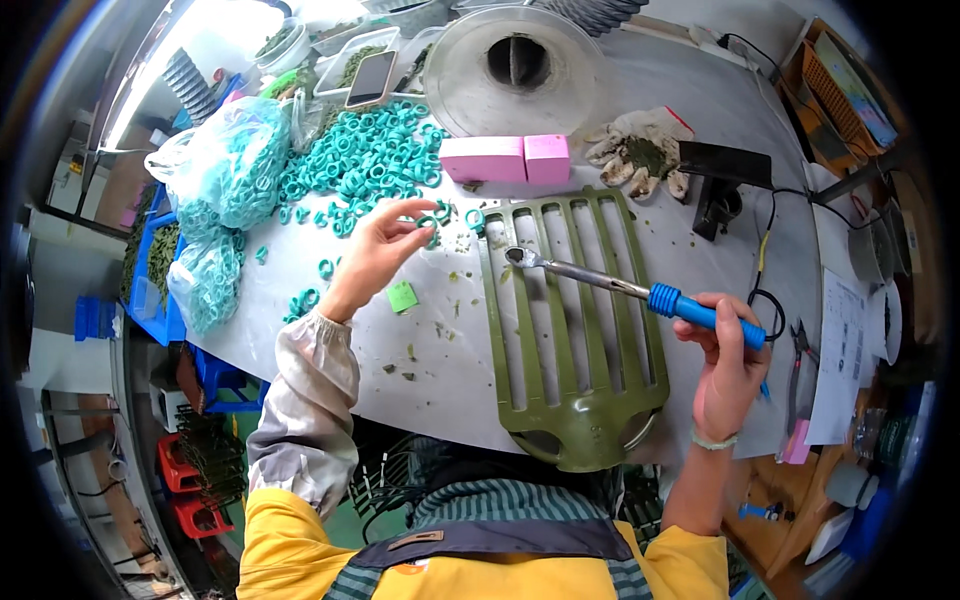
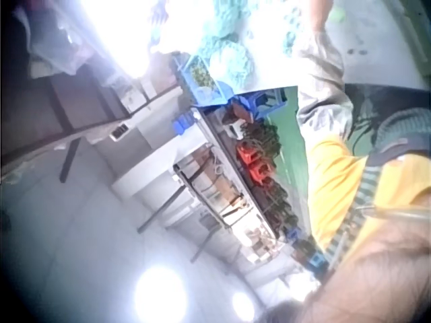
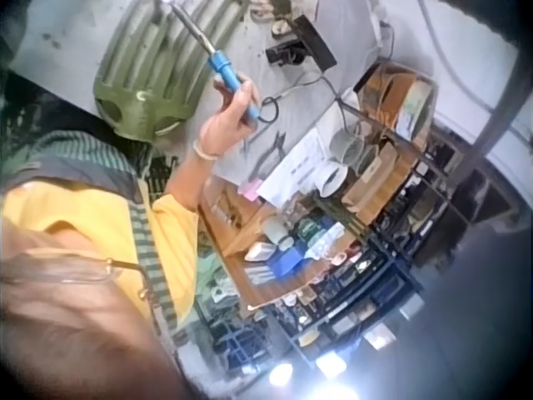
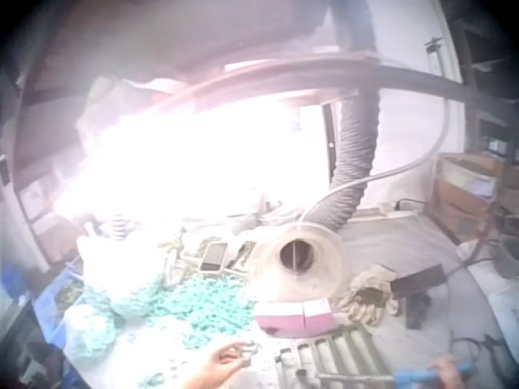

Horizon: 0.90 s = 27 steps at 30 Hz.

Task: The person attaches plastic rings to the tines of a green tool using a soldering iron. They later handle a plastic bag and place more rings inside it.

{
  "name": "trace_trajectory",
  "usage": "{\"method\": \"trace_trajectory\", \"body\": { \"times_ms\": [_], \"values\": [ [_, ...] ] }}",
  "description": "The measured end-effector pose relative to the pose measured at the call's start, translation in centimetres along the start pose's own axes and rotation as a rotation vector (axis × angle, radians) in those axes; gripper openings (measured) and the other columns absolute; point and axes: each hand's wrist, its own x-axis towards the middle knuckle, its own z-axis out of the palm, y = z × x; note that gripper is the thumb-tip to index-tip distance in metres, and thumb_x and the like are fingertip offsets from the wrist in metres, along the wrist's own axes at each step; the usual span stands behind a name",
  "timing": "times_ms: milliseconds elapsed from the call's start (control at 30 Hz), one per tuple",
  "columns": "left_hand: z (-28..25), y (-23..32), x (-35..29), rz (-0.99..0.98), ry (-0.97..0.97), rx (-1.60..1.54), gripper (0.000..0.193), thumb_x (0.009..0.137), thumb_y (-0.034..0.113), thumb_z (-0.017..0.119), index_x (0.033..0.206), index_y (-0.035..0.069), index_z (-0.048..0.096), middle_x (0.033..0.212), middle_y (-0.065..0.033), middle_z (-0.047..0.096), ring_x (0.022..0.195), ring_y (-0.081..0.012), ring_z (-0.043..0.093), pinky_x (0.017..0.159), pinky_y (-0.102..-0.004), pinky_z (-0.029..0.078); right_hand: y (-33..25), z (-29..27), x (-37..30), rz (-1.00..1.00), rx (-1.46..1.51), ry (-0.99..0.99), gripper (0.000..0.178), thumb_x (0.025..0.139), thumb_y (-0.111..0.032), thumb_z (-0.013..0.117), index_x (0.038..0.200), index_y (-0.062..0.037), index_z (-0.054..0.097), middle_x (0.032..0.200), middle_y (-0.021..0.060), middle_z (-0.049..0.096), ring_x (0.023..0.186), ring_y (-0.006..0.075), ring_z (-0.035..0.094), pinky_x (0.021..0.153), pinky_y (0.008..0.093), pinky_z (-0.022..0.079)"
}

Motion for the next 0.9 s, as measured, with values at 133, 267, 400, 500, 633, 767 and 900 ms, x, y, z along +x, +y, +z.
{"method": "trace_trajectory", "body": {
  "times_ms": [133, 267, 400, 500, 633, 767, 900],
  "values": [
    [3.6, 2.6, 0.6, 0.102, -0.116, 0.039, 0.024, 0.092, 0.004, 0.065, 0.116, 0.004, 0.068, 0.114, -0.0056, 0.052, 0.098, -0.0105, 0.061, 0.084, -0.0243, 0.054, 0.4, 0.3, 0.4, -0.037, -0.006, 0.003, 0.024, 0.098, -0.018, 0.059, 0.097, 0.0045, 0.068, 0.090, 0.0115, 0.070, 0.069, 0.0181, 0.070, 0.066, 0.0306, 0.059],
    [5.9, 2.1, 2.3, 0.252, -0.077, 0.040, 0.021, 0.088, 0.005, 0.068, 0.109, 0.003, 0.069, 0.109, -0.0092, 0.061, 0.092, -0.0207, 0.065, 0.083, -0.0329, 0.055, 1.4, 0.7, 1.0, -0.053, 0.002, -0.015, 0.026, 0.099, -0.019, 0.059, 0.097, 0.0050, 0.068, 0.089, 0.0108, 0.070, 0.070, 0.0186, 0.070, 0.067, 0.0304, 0.058],
    [6.9, 1.4, 3.6, 0.436, 0.020, 0.442, 0.025, 0.082, 0.005, 0.071, 0.108, 0.004, 0.070, 0.106, -0.0122, 0.067, 0.097, -0.0309, 0.064, 0.085, -0.0390, 0.051, 2.5, 1.3, 1.5, -0.056, 0.044, -0.042, 0.025, 0.099, -0.017, 0.058, 0.097, 0.0051, 0.068, 0.091, 0.0102, 0.069, 0.071, 0.0184, 0.070, 0.069, 0.0317, 0.059],
    [7.5, 0.8, 4.2, 0.460, 0.026, 0.484, 0.024, 0.081, 0.004, 0.071, 0.105, 0.002, 0.071, 0.104, -0.0128, 0.069, 0.099, -0.0319, 0.063, 0.087, -0.0396, 0.050, 3.2, 1.5, 1.9, -0.048, 0.073, -0.038, 0.024, 0.100, -0.016, 0.057, 0.097, 0.0054, 0.067, 0.091, 0.0098, 0.069, 0.072, 0.0185, 0.070, 0.071, 0.0328, 0.059],
    [7.7, 0.8, 4.6, 0.450, 0.009, 0.490, 0.023, 0.081, 0.004, 0.072, 0.104, 0.002, 0.071, 0.104, -0.0129, 0.070, 0.099, -0.0326, 0.063, 0.088, -0.0401, 0.050, 3.7, 2.3, 2.1, -0.049, 0.088, -0.062, 0.025, 0.100, -0.016, 0.057, 0.097, 0.0062, 0.067, 0.091, 0.0097, 0.069, 0.072, 0.0183, 0.070, 0.070, 0.0324, 0.059],
    [7.2, 0.6, 4.6, 0.472, -0.015, 0.549, 0.024, 0.083, 0.006, 0.071, 0.107, 0.003, 0.071, 0.108, -0.0128, 0.069, 0.100, -0.0311, 0.064, 0.087, -0.0381, 0.050, 2.5, 1.9, 1.9, -0.048, 0.050, -0.021, 0.024, 0.099, -0.016, 0.057, 0.096, 0.0059, 0.067, 0.090, 0.0105, 0.069, 0.069, 0.0182, 0.070, 0.068, 0.0312, 0.059],
    [6.6, 0.7, 4.7, 0.529, 0.006, 0.507, 0.029, 0.086, 0.011, 0.071, 0.114, 0.005, 0.068, 0.109, -0.0138, 0.069, 0.101, -0.0308, 0.064, 0.090, -0.0364, 0.050, 1.0, 0.6, 1.6, -0.046, 0.038, 0.016, 0.024, 0.098, -0.016, 0.058, 0.095, 0.0051, 0.068, 0.089, 0.0113, 0.070, 0.067, 0.0183, 0.069, 0.064, 0.0298, 0.059]
  ]
}}
